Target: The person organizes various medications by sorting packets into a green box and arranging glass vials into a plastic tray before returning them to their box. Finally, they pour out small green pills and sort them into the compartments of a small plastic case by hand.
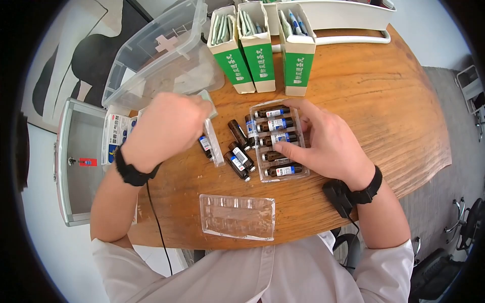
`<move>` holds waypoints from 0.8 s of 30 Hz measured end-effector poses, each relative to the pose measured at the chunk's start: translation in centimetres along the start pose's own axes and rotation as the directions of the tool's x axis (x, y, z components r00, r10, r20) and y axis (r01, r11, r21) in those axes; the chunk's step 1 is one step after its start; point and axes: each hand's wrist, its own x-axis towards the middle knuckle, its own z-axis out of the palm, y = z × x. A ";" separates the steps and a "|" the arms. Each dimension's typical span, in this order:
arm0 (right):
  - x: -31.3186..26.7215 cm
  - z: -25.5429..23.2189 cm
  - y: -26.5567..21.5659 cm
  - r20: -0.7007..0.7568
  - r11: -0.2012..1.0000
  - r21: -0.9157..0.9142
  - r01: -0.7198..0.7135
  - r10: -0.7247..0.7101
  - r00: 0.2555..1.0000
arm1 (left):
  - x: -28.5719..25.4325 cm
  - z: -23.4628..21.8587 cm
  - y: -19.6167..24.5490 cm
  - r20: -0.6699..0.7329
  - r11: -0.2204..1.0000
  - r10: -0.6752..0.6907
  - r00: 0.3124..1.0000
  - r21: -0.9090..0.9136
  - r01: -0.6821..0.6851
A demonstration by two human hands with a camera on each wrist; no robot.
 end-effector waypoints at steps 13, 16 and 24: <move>-0.8 0.6 0.3 -0.034 0.988 -0.083 0.134 -0.137 0.990 | -10.1 -2.8 14.3 0.231 0.561 -0.570 0.789 -0.592 0.579; -0.6 0.7 0.4 -0.063 0.989 -0.077 0.124 -0.129 0.990 | -11.1 -3.6 14.4 0.295 0.587 -0.524 0.799 -0.554 0.590; -0.6 0.4 0.1 -0.049 0.997 0.023 0.077 -0.076 0.996 | -10.8 -1.5 13.7 0.013 0.746 -0.080 0.997 -0.662 0.069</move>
